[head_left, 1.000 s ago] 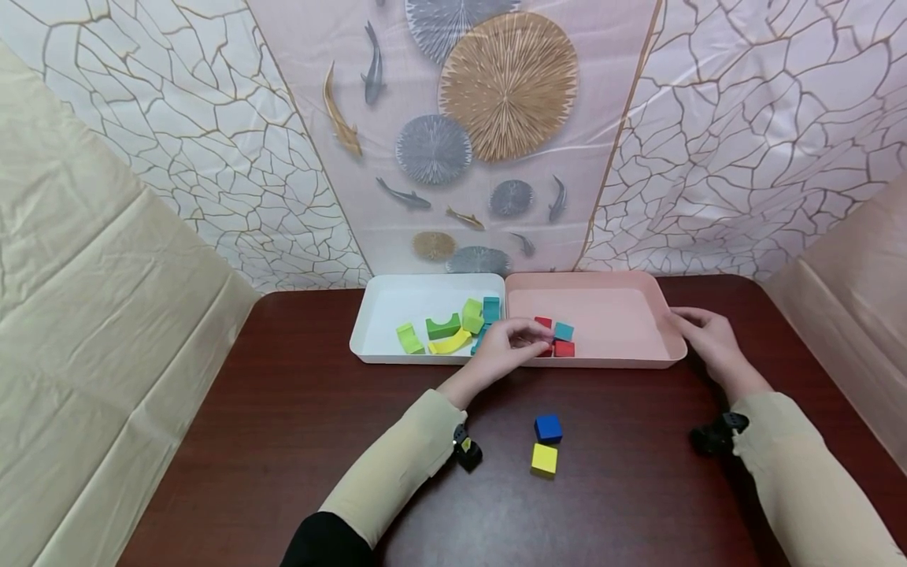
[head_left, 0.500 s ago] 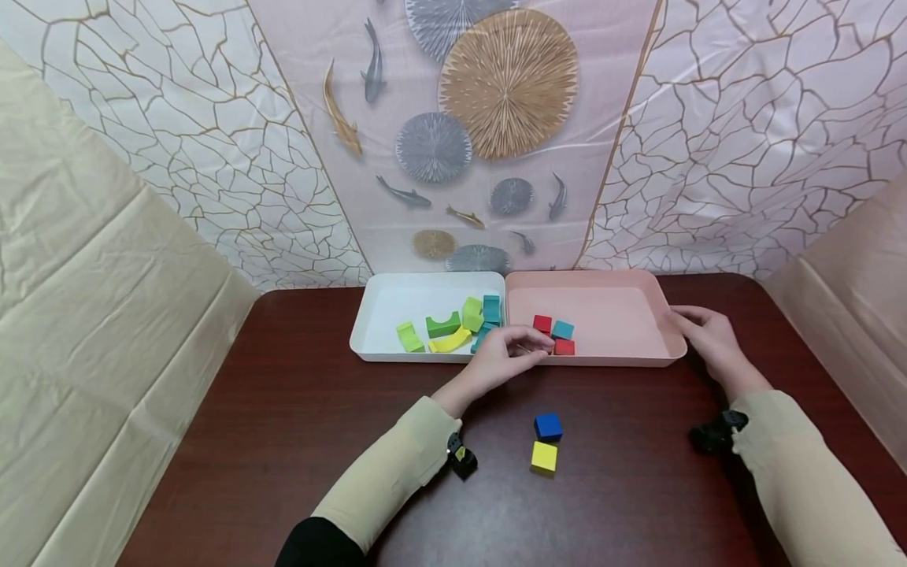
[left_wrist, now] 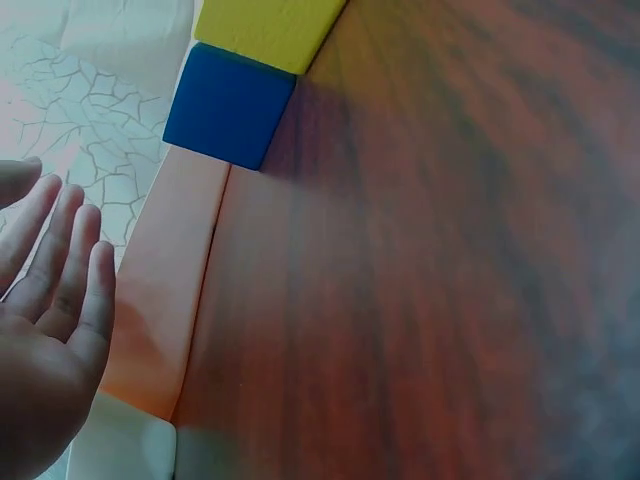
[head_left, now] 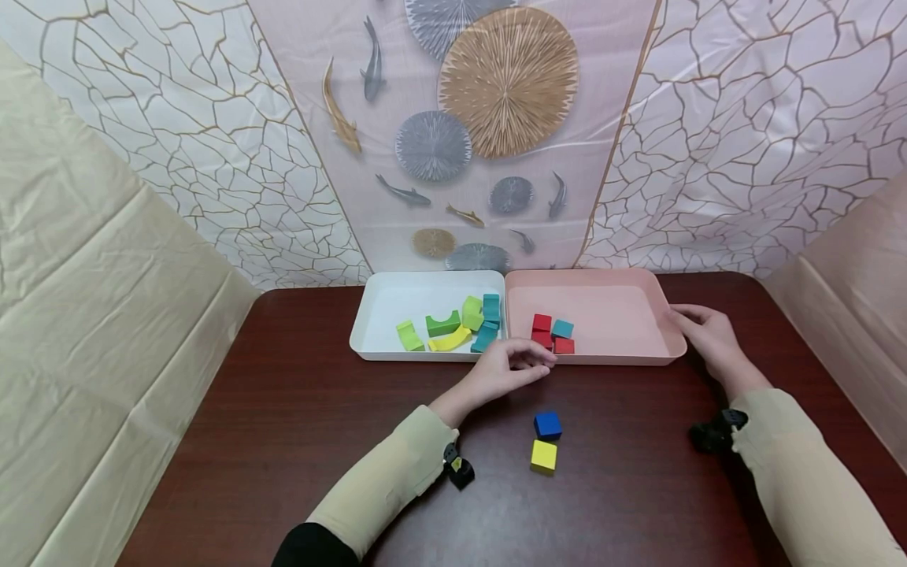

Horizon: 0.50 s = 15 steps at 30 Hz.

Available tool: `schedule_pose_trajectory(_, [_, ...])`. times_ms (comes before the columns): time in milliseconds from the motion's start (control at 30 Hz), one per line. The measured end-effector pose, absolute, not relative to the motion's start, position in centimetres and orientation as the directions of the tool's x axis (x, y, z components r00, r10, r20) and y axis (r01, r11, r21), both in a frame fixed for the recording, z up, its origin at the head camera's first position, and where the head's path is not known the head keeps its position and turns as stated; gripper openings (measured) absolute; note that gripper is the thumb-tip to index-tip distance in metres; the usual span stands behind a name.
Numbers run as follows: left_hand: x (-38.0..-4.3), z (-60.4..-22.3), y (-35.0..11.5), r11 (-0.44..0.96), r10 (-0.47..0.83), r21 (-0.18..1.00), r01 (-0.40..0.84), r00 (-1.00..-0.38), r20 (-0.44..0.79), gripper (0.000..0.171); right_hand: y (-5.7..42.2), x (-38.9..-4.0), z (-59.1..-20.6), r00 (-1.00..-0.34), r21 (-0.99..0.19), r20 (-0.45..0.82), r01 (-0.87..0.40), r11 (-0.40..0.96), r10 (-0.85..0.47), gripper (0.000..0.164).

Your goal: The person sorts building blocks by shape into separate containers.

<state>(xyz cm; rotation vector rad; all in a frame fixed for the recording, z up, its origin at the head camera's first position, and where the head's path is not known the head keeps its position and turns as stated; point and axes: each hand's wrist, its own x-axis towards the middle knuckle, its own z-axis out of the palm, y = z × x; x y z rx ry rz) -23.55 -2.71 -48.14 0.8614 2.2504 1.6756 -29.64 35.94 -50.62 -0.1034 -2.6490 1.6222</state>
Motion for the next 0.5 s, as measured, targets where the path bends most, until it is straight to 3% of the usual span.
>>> schedule_pose_trajectory(500, [-22.97,-48.98,-3.28,0.228,0.68,0.935,0.271,-0.732,0.046,0.026,35.95,-29.59,-50.6,-0.998,-0.891,-0.003,0.034,0.453,0.07,0.068])
